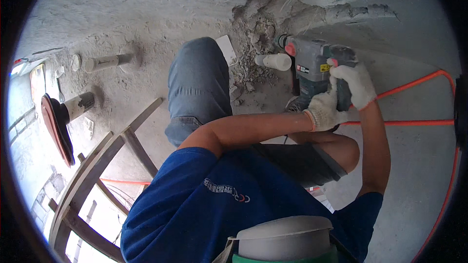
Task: Using a rotary hammer drill to create a hole or trench in a concrete wall.
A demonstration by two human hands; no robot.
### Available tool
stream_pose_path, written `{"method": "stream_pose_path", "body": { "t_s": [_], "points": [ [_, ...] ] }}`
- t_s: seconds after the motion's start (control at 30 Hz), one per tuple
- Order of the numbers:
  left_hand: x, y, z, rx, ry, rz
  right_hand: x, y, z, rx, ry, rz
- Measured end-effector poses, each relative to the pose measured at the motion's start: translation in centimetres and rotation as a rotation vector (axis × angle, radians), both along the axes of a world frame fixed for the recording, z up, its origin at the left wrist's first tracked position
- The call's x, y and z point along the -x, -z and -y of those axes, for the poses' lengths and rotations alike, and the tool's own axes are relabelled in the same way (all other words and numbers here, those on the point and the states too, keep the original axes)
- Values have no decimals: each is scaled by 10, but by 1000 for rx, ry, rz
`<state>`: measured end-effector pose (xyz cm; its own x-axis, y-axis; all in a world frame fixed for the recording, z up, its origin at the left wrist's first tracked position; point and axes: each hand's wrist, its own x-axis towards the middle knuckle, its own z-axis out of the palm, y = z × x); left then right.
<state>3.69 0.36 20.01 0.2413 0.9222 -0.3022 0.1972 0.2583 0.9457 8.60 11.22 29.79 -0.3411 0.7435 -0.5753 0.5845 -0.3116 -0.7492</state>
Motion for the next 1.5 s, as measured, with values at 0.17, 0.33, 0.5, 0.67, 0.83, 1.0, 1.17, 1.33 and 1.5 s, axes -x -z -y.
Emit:
{"method": "stream_pose_path", "body": {
  "t_s": [0.17,0.33,0.5,0.67,0.83,1.0,1.17,1.33,1.5],
  "points": [
    [-6,-20,-14,-218,-229,-31,19,-29,-13,-108,-150,65],
    [29,1,-50,-22,-154,71,49,12,-52,-100,-266,166],
    [28,-1,-71,-24,-345,111,62,14,-83,-167,-460,254],
    [52,-1,-86,-113,-631,312,116,24,-100,-157,-609,265],
    [59,12,-80,-79,-568,280,110,34,-106,-304,-775,211],
    [9,26,-26,49,-141,-20,15,47,-34,-59,4,138],
    [-29,21,-3,-47,-1,3,-45,34,-7,78,138,78],
    [-22,9,-5,-9,-49,19,-29,13,-5,109,103,-19],
    [-17,-13,-10,-190,-226,-61,-8,-19,-11,60,-26,-69]
  ]
}}
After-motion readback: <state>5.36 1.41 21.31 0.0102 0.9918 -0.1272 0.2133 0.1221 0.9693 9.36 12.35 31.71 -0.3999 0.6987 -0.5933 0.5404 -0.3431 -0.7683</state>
